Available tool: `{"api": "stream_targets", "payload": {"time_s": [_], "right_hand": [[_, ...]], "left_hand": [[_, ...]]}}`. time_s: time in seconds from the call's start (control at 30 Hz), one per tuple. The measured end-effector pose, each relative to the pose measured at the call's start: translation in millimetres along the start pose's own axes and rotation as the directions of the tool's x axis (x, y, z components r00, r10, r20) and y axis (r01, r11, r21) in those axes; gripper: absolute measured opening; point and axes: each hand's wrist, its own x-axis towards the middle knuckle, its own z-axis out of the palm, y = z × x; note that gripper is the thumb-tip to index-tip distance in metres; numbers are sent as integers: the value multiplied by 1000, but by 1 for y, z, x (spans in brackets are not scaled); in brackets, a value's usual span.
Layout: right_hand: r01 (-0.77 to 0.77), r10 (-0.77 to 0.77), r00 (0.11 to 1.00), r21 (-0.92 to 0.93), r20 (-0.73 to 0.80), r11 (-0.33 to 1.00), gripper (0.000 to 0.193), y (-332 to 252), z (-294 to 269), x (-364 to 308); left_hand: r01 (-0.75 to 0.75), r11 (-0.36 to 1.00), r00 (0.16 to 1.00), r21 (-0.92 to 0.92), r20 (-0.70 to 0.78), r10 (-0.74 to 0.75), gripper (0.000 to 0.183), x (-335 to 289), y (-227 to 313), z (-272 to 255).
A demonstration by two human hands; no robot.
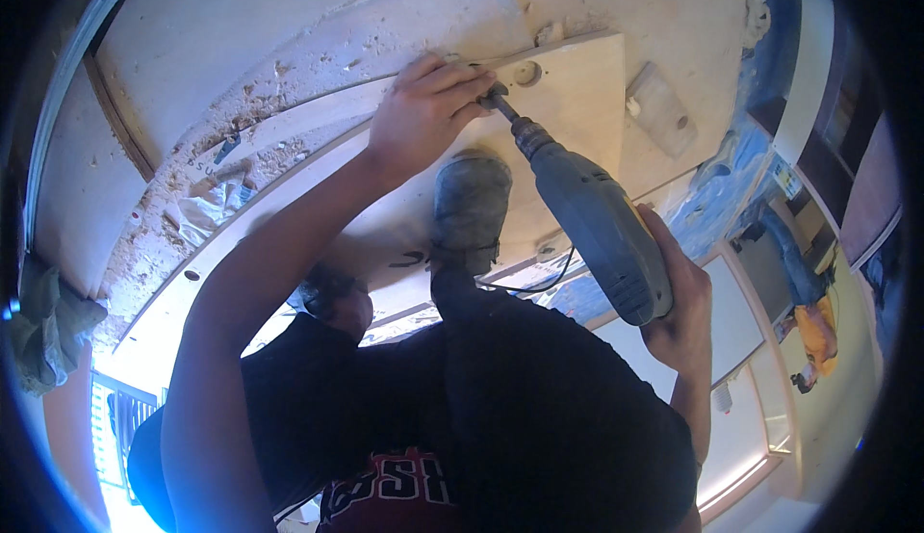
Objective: The person measures and marks a large sheet of plywood on the floor using a tape measure and pencil. They then use a power drill to create holes at the marked locations.
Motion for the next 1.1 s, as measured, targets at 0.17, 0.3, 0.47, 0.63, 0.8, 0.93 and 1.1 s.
{"api": "stream_targets", "payload": {"time_s": [0.17,0.3,0.47,0.63,0.8,0.93,1.1], "right_hand": [[36,-36,999,5,-5,999,72,8,-1,2],[5,-5,1000,10,10,1000,73,11,-2,4],[-20,20,999,-4,30,1000,74,11,-8,6],[21,-20,1000,-28,15,999,73,8,-10,7],[-19,19,999,-24,34,1000,72,7,-9,9],[17,-16,999,-32,32,999,70,-1,-11,10],[-67,72,991,-49,113,997,60,-12,-20,16]], "left_hand": [[8,1000,1000,12,-14,-8,35,0,0,1],[27,1000,1000,-6,-5,-27,35,-1,0,-1],[19,1000,1000,3,-3,-19,35,1,1,-1],[25,1000,999,-9,25,-24,37,1,1,-2],[22,1000,999,11,24,-22,38,0,-1,-3],[18,1000,999,-17,26,-18,38,2,0,-1],[8,1000,1000,-2,20,-8,36,2,-1,-3]]}}
